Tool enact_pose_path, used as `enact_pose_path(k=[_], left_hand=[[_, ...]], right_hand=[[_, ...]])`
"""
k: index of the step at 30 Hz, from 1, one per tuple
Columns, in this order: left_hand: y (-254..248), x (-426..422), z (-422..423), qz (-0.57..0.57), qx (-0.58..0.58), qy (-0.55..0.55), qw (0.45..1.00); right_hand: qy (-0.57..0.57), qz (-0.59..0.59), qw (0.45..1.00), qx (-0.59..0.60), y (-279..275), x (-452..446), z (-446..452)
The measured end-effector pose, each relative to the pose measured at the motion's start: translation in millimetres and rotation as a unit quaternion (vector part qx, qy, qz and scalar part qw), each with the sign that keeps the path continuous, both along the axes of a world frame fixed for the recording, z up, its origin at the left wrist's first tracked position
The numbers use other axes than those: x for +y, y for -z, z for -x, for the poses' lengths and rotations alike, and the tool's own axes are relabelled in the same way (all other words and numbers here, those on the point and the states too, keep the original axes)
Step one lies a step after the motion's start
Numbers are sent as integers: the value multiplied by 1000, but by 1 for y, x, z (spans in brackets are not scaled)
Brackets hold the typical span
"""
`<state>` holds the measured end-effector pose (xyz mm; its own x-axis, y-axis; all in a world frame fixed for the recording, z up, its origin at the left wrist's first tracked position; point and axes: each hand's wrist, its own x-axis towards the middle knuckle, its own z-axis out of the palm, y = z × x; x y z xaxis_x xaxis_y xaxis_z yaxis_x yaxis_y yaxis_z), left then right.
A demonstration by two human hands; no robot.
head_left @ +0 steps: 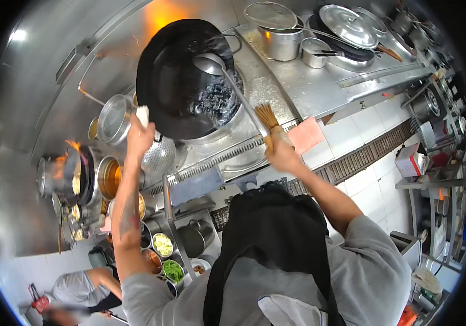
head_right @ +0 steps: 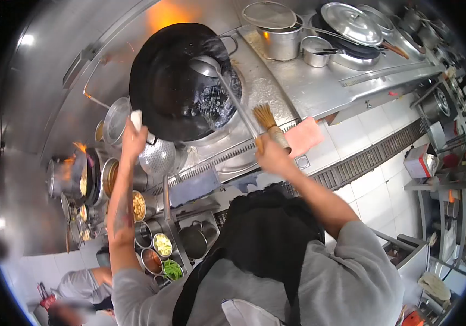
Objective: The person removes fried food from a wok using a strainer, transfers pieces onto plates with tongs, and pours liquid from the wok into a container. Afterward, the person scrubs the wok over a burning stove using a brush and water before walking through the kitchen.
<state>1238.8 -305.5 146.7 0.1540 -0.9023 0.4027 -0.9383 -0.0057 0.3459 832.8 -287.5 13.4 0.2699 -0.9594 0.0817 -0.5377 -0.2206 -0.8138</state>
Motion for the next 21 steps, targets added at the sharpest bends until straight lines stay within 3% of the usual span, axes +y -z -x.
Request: enact_pose_path(k=[5, 6, 7, 8, 9, 11, 14, 15, 16, 17, 18, 19, 21], left_hand=[[-2, 25, 22, -35, 11, -24, 999], [24, 5, -22, -69, 39, -61, 995], [18, -3, -28, -140, 209, -84, 964], [10, -7, -31, -204, 371, -103, 900], [15, -8, -28, -203, 458, -129, 856], [36, -3, -19, -194, 588, -152, 770], [100, 1, 17, -155, 770, -130, 605], [138, -9, 32, -81, 795, -163, 578], [144, -20, 65, -35, 780, -223, 584], [169, -32, 81, 12, 812, -212, 544], [173, -42, 94, 10, 838, -170, 519], [159, -50, 113, 2, 858, -205, 471], [187, -71, 115, 4, 872, -183, 455]], right_hand=[[-32, -159, 987, 10, -11, 32, -15], [-39, -96, 993, -48, 4, 13, -13], [-28, -196, 978, -69, -18, 2, -5], [-16, -290, 952, -92, -41, -4, 0], [-14, -289, 952, -96, -30, 3, 7], [48, 4, 998, 44, 5, 20, 37], [78, -38, 989, 117, 21, 40, 75], [106, -64, 981, 153, 27, 41, 83], [97, -48, 980, 169, 44, 41, 92], [89, -34, 973, 211, 57, 43, 97], [86, -25, 971, 222, 72, 45, 99], [88, -42, 966, 240, 76, 46, 98], [78, -58, 960, 263, 91, 48, 104]])
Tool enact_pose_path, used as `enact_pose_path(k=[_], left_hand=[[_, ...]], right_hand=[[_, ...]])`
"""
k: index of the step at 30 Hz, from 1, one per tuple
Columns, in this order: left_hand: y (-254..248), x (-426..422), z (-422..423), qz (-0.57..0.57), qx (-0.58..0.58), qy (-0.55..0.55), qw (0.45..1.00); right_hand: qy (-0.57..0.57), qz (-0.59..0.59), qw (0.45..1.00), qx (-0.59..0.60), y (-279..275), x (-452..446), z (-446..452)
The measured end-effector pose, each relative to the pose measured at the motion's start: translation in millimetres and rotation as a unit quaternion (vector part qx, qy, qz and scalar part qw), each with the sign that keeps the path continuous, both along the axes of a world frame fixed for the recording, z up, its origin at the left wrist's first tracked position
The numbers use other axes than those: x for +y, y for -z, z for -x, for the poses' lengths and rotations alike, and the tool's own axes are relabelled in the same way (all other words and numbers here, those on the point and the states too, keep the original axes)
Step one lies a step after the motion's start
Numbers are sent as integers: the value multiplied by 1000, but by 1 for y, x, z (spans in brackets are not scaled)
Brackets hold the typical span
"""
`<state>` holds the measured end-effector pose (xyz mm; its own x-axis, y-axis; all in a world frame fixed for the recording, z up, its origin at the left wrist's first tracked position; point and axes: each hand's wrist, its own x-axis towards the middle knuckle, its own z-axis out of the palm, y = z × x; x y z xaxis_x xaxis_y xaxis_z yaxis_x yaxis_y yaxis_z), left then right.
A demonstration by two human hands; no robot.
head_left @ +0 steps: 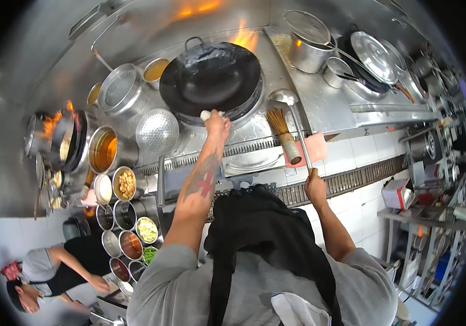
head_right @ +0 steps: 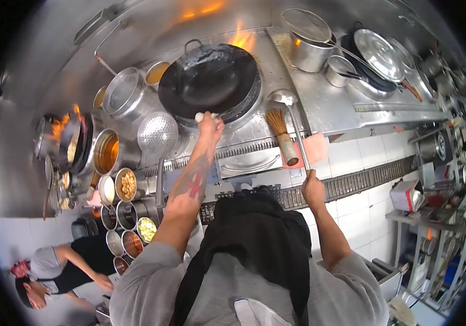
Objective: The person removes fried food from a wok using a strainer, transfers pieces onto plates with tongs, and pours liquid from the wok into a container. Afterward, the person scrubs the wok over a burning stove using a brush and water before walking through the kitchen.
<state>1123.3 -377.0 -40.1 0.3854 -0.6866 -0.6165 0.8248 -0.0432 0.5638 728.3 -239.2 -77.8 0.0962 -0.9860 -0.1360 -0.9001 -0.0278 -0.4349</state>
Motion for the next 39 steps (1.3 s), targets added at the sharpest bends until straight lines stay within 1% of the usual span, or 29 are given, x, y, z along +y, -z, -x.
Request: enact_pose_path(k=[3, 5, 6, 7, 8, 9, 10, 11, 12, 13, 14, 15, 17, 19, 20, 21, 23, 25, 26, 28, 29, 30, 31, 32, 33, 35, 36, 37, 39], left_hand=[[-2, 21, -16, 44, 14, 46, 998], [0, 64, -32, 66, 17, 55, 996], [11, 88, -43, 11, -65, 67, 996], [21, 109, -53, -45, -146, 86, 984], [38, 132, -65, -139, -322, 109, 930], [53, 154, -71, -228, -483, 132, 835], [62, 171, -67, -229, -480, 132, 837], [69, 187, -62, -327, -648, 166, 667], [70, 195, -60, -402, -773, 189, 453], [71, 193, -64, -398, -772, 189, 458], [65, 190, -68, -402, -754, 208, 476], [61, 189, -70, -407, -734, 228, 494], [64, 193, -75, -396, -727, 237, 509], [59, 200, -67, -395, -710, 255, 524], [41, 195, -60, -387, -704, 229, 550], [19, 186, -54, -378, -700, 202, 571], [-27, 150, -34, -146, -832, 82, 528], [-83, 99, -5, -9, -867, 94, 490], [-76, 73, 4, -9, -871, 93, 483], [-50, 33, 13, 49, -853, 126, 504], [-49, 24, 10, 52, -858, 128, 495], [-47, 20, 11, 36, -831, 149, 534], [-44, 19, 12, 18, -801, 171, 574], [-44, 17, 12, 36, -808, 132, 573], [-44, 17, 12, 36, -808, 133, 573], [-46, 16, 10, 26, -797, 146, 585], [-42, 15, 9, 30, -801, 141, 581], [-40, 22, 10, 30, -799, 151, 581], [-43, 15, 6, 19, -806, 156, 570]], right_hand=[[6, -27, 998, 64, 11, -15, 10], [52, 60, 996, 44, -12, -38, -12], [37, 27, 999, -18, -16, -56, -19], [24, 28, 999, -15, -15, -76, -31], [-33, -5, 999, -14, -11, -93, -46], [-86, -40, 995, -13, -6, -104, -59], [-88, -40, 995, -10, -1, -113, -70], [-109, -30, 993, 18, 4, -122, -79], [-129, -20, 990, 47, 0, -125, -86], [-128, -17, 990, 52, -10, -130, -82], [-73, -137, 985, -75, -42, -136, -78], [-16, -255, 946, -200, -77, -140, -73], [5, -328, 861, -389, -140, -139, -64], [-37, -344, 777, -526, -203, -137, -81], [-35, -347, 776, -526, -227, -136, -99], [-81, -268, 825, -491, -247, -136, -126], [-202, -93, 881, -418, -249, -156, -183], [-279, 77, 913, -288, -229, -176, -237], [-314, 123, 910, -243, -214, -188, -262], [-443, 81, 883, -133, -162, -246, -294], [-360, -274, 889, -67, -178, -278, -303], [-391, -243, 887, -24, -144, -332, -300], [-320, -157, 933, 57, -151, -361, -302], [-220, 64, 968, 101, -145, -386, -308], [-98, 67, 993, 29, -145, -398, -316], [8, 158, 972, -175, -114, -382, -337], [-102, 30, 990, -91, -104, -370, -350], [-193, -60, 977, -72, -110, -340, -356], [-353, -189, 910, -112, -142, -281, -360]])
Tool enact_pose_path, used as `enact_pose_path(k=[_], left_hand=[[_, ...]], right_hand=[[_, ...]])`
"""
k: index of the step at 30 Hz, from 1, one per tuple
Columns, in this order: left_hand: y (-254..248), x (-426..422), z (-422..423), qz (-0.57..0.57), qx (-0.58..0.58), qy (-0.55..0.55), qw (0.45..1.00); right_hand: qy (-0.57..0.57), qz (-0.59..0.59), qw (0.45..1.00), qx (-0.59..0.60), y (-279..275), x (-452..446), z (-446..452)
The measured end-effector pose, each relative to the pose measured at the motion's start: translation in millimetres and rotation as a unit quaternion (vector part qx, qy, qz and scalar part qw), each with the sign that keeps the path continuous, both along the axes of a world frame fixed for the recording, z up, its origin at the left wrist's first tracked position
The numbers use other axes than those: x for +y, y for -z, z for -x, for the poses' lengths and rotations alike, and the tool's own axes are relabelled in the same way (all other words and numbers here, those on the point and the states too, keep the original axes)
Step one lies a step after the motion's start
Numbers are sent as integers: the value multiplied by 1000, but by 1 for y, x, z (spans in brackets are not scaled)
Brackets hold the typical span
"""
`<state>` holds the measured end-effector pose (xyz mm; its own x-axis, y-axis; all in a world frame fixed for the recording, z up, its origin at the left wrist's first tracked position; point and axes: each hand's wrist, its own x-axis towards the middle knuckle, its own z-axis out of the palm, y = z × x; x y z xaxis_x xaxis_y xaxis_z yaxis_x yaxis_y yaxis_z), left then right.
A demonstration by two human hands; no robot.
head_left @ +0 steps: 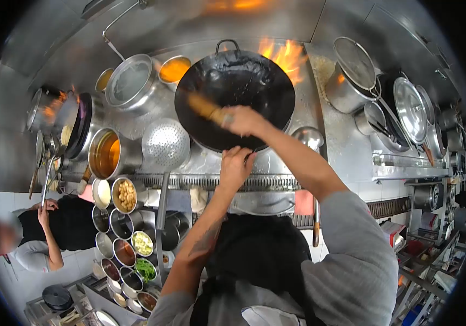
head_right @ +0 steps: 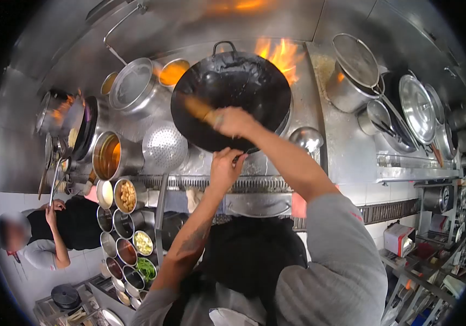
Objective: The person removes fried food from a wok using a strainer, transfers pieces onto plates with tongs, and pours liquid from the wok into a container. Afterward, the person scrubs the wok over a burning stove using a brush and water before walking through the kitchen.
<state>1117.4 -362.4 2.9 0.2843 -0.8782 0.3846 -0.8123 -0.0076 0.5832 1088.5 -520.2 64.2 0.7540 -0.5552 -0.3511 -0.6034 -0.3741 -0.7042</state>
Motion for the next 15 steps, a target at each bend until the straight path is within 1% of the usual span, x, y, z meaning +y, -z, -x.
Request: enact_pose_path(k=[1, 2, 3, 4, 5, 6, 7, 8, 9, 10, 11, 12, 13, 14, 15], left_hand=[[-2, -10, -3, 6, -1, 0, 1000], [-3, -10, -4, 8, 3, -2, 1000], [-2, -3, -1, 2, 9, -1, 1000], [-4, 0, 1, 4, 15, -2, 1000], [-7, 0, 2, 4, 20, -7, 1000], [-6, 4, 3, 9, 20, -1, 1000], [-5, 4, 2, 2, 28, 2, 1000], [-3, 1, 1, -6, 37, 3, 999], [1, 1, 0, -3, 27, -3, 1000], [2, 8, 2, -6, 28, 4, 1000], [1, 11, 2, -8, 38, 6, 999], [-2, 3, 0, 5, 45, 7, 999], [1, 3, 0, 16, 38, 1, 999], [5, 1, -1, 19, 43, 6, 999], [-4, -1, 0, 10, 39, 10, 999]], right_hand=[[-59, 96, 991, -75, 17, -8, 4], [-114, 182, 965, -148, 38, -12, 16], [-105, -11, 993, 46, -14, -29, 36], [-111, 0, 985, 135, -7, -76, 43], [-7, 182, 975, 130, -11, -97, 47], [122, 329, 927, 129, -19, -114, 51], [235, 307, 921, 37, -15, -114, 48], [340, 280, 896, -57, -6, -112, 40], [361, 210, 908, -16, 17, -103, 21], [224, 176, 955, 83, 45, -92, 8], [110, 78, 989, 61, 39, -51, -4], [-7, -7, 999, 34, 22, -25, -11], [5, 14, 999, 34, 6, -40, -3], [-76, 76, 993, 54, -6, -53, 10], [-155, 124, 977, 77, -8, -56, 29]])
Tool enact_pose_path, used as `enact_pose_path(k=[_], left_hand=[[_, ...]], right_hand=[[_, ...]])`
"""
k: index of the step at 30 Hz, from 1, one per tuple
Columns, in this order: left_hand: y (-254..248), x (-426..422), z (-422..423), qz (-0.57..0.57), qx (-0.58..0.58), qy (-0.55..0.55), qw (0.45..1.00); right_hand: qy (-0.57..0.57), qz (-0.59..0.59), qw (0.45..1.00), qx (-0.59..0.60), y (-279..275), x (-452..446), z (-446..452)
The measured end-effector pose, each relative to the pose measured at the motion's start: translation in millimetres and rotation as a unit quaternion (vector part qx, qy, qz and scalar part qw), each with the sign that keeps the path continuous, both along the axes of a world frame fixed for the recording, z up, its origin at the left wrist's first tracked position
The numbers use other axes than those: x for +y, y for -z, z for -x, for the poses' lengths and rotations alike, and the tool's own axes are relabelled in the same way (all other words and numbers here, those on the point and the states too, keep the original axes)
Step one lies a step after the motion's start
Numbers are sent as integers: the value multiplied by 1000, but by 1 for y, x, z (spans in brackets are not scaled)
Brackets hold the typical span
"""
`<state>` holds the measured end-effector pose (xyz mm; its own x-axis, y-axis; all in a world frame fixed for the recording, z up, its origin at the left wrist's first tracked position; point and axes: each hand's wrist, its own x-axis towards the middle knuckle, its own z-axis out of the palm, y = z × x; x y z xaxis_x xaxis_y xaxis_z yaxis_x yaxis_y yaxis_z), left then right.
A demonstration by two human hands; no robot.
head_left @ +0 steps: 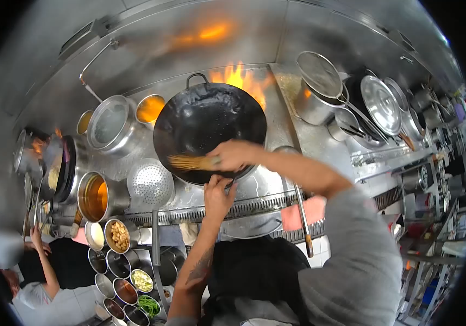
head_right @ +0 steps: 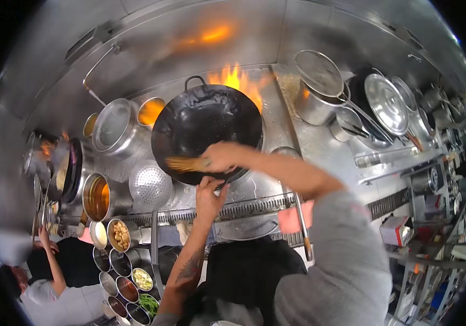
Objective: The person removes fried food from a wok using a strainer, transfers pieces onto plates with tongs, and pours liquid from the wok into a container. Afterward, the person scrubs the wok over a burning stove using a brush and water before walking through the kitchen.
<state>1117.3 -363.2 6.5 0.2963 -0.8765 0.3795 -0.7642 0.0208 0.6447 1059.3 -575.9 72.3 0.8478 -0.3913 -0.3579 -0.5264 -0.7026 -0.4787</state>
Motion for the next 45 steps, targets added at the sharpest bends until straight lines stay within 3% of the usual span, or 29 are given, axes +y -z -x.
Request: enact_pose_path(k=[3, 4, 5, 6, 7, 9, 11, 13, 15, 16, 17, 18, 20, 22, 23, 24, 26, 27, 28, 29, 31, 34, 37, 38, 39, 41, 45], left_hand=[[1, 7, 5, -8, -9, 8, 1000], [3, 6, 4, -3, -16, 9, 1000], [0, 3, 4, 2, -18, 6, 1000], [-3, 3, 6, 23, -20, -5, 1000], [-4, 8, 10, 38, -22, -14, 999], [-7, 7, 11, 26, -16, -21, 999], [-6, 9, 8, 16, -7, -36, 999], [-2, 13, 9, 57, -12, -32, 998], [-13, 14, 13, 47, -2, -41, 998], [-15, 15, 14, 55, -12, -39, 998], [-16, 17, 12, 62, -23, -39, 997], [-14, 17, 11, 57, -19, -44, 997], [-10, 19, 13, 33, -26, -56, 998], [-12, 19, 13, 19, -36, -62, 997], [-13, 19, 14, 1, -44, -66, 997], [-13, 20, 16, -21, -50, -72, 996], [-17, 19, 21, -5, -48, -89, 995], [-19, 21, 22, 21, -52, -101, 993], [-16, 24, 18, -9, -65, -79, 995], [-17, 21, 17, -5, -65, -88, 994], [-18, 30, 21, -27, -39, -80, 996], [-32, 53, 26, 23, -19, -106, 994], [-34, 111, 23, 51, -3, -184, 982], [-25, 136, 22, 54, 31, -195, 979], [-18, 160, 23, 58, 63, -213, 973], [-8, 204, 26, 40, 106, -278, 954], [2, 269, 43, 64, 112, -326, 937]], right_hand=[[70, 238, 961, 126, -15, -70, 30], [163, 275, 946, 55, -29, -89, 18], [162, 280, 945, 51, -27, -82, 4], [315, 259, 910, -76, -12, -65, -12], [458, 221, 838, -196, 10, -43, -25], [294, 14, 955, 29, 70, -12, -52], [118, -73, 990, -34, -16, 65, -41], [34, -56, 992, -110, 4, 49, -6], [185, 61, 968, 156, -20, -14, 16], [146, 265, 952, 41, 14, -70, 26], [296, 282, 908, -89, 1, -78, 14], [386, 200, 886, -161, -14, -68, 6], [466, 131, 862, -149, 23, -38, -31], [217, 50, 974, -36, 72, -2, -56], [166, -93, 981, -44, 14, 43, -55], [118, -69, 987, -87, 9, 51, -45], [129, -43, 991, 13, -14, 40, -19], [185, -32, 970, 151, -36, 3, -8], [190, 231, 953, 46, 41, -68, 3], [290, 276, 916, -30, 11, -69, 10], [441, 245, 849, -159, -14, -54, 20], [474, 58, 834, -275, -7, -9, 63], [243, 264, 900, -248, 80, 48, 167], [412, -14, 846, -337, 39, 107, 174], [378, 15, 865, -330, 46, 143, 204], [344, -17, 927, -151, 62, 190, 255], [168, -89, 981, -29, 55, 236, 229]])
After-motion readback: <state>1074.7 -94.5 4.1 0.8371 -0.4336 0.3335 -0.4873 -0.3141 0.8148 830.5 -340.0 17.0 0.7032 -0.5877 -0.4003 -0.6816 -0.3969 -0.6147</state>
